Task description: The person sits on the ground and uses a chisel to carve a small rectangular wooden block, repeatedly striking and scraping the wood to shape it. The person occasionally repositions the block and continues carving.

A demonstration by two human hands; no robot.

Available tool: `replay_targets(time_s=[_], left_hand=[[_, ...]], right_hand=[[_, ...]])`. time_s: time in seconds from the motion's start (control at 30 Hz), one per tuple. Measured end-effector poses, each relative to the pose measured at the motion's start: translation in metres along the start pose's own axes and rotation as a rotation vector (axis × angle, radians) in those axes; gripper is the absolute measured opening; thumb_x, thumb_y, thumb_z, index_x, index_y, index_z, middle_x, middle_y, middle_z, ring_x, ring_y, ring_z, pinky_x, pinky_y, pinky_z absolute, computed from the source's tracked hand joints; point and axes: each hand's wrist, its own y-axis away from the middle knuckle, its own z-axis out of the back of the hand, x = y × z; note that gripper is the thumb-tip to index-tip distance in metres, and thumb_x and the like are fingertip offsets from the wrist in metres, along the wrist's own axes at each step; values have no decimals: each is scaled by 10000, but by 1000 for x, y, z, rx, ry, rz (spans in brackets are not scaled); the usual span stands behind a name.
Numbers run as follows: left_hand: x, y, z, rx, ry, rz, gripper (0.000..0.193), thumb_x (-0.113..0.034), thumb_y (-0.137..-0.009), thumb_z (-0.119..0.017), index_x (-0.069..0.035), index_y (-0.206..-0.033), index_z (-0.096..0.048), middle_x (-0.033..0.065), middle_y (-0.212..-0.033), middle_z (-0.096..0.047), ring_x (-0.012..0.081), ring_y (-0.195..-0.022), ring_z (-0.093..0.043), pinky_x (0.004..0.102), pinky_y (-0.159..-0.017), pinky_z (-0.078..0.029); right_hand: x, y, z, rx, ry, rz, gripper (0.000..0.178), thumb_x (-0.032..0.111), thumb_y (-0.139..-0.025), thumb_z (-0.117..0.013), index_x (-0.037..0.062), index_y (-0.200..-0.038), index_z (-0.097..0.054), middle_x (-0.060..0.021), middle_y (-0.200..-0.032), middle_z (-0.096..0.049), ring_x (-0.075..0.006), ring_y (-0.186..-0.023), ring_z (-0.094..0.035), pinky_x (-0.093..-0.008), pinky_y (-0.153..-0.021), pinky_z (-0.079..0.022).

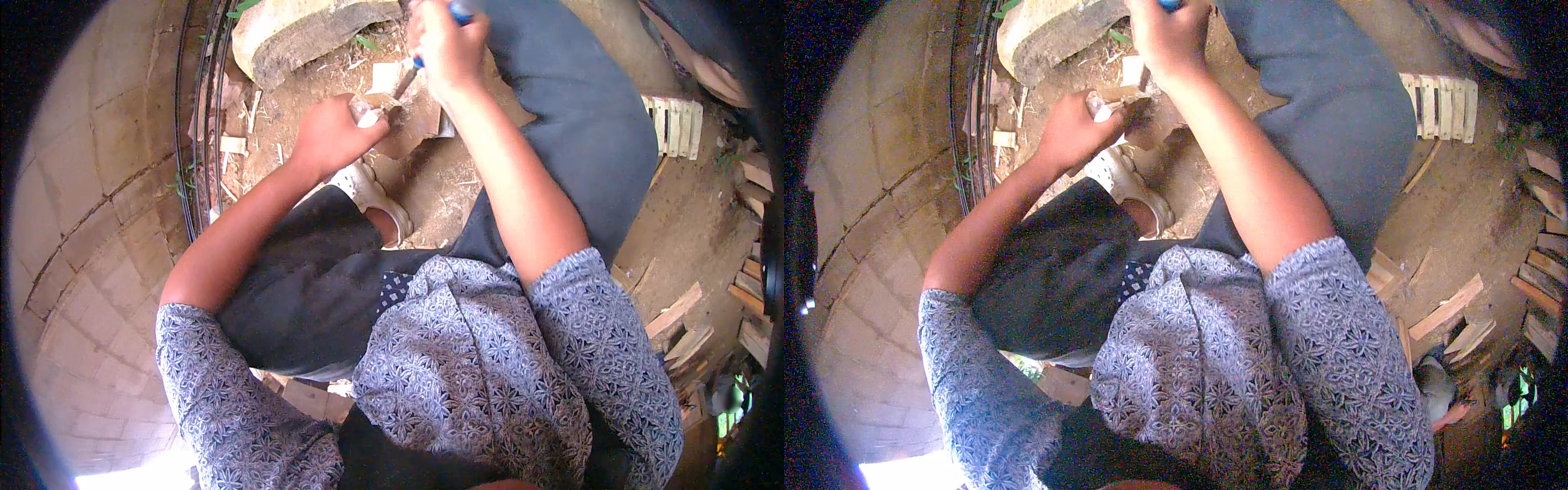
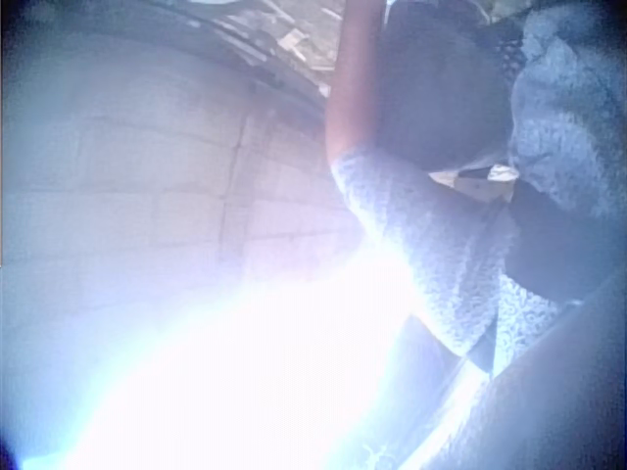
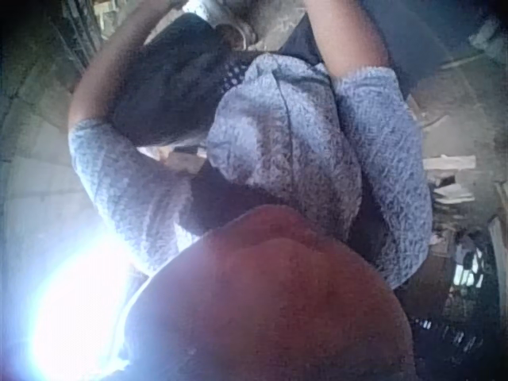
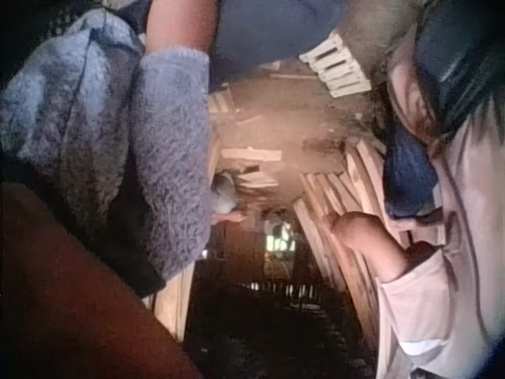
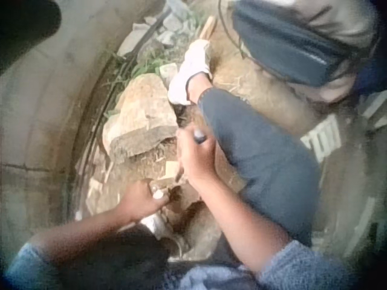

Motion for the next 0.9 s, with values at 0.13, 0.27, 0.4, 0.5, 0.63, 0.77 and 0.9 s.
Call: replay_targets(time_s=[0.13,0.27,0.4,0.5,0.63,0.77,0.9], left_hand=[[4,-1,-1,58,62,19,551,-477,-729,-708,47,-898,-710,257,-842,-714,401,-830,-717,476,-791,-566],[-5,-3,2,45,24,-3,545,-476,-735,-713,50,-878,-706,256,-827,-711,399,-816,-717,476,-783,-569],[-5,1,4,23,-24,28,537,-469,-736,-717,52,-860,-701,259,-815,-707,398,-803,-716,476,-773,-568],[-1,2,0,-6,30,-8,539,-476,-734,-716,50,-855,-702,261,-811,-705,399,-800,-715,476,-772,-566],[-3,-4,0,51,38,-4,542,-481,-734,-718,46,-862,-705,262,-818,-706,399,-807,-716,480,-774,-565],[-5,4,3,29,-11,31,539,-473,-737,-720,43,-890,-705,260,-850,-712,397,-827,-716,480,-782,-565],[-5,7,5,20,-2,37,541,-473,-742,-715,35,-926,-709,261,-866,-713,400,-847,-716,476,-794,-565]], right_hand=[[63,-5,-24,49,-197,67,271,62,-883,-574,112,-644,-456,16,-527,-454,-102,-408,-424,-277,-393,-342],[-7,-6,-1,-7,-31,2,264,70,-873,-592,122,-648,-465,24,-542,-457,-98,-443,-443,-283,-400,-349],[32,3,-8,5,-184,-105,267,65,-889,-569,125,-656,-454,18,-537,-465,-100,-400,-413,-272,-381,-344],[69,-6,-19,50,-243,139,302,125,-932,-556,123,-650,-445,11,-532,-467,-100,-387,-407,-264,-377,-331],[-17,-4,0,7,269,390,308,93,-891,-584,111,-614,-450,23,-546,-460,-97,-441,-432,-274,-427,-339],[-10,-1,1,2,-15,19,306,65,-875,-590,111,-615,-434,25,-556,-466,-95,-450,-430,-274,-429,-335],[64,9,-24,49,-211,44,305,75,-882,-581,96,-617,-431,7,-536,-451,-98,-432,-418,-276,-416,-322]])
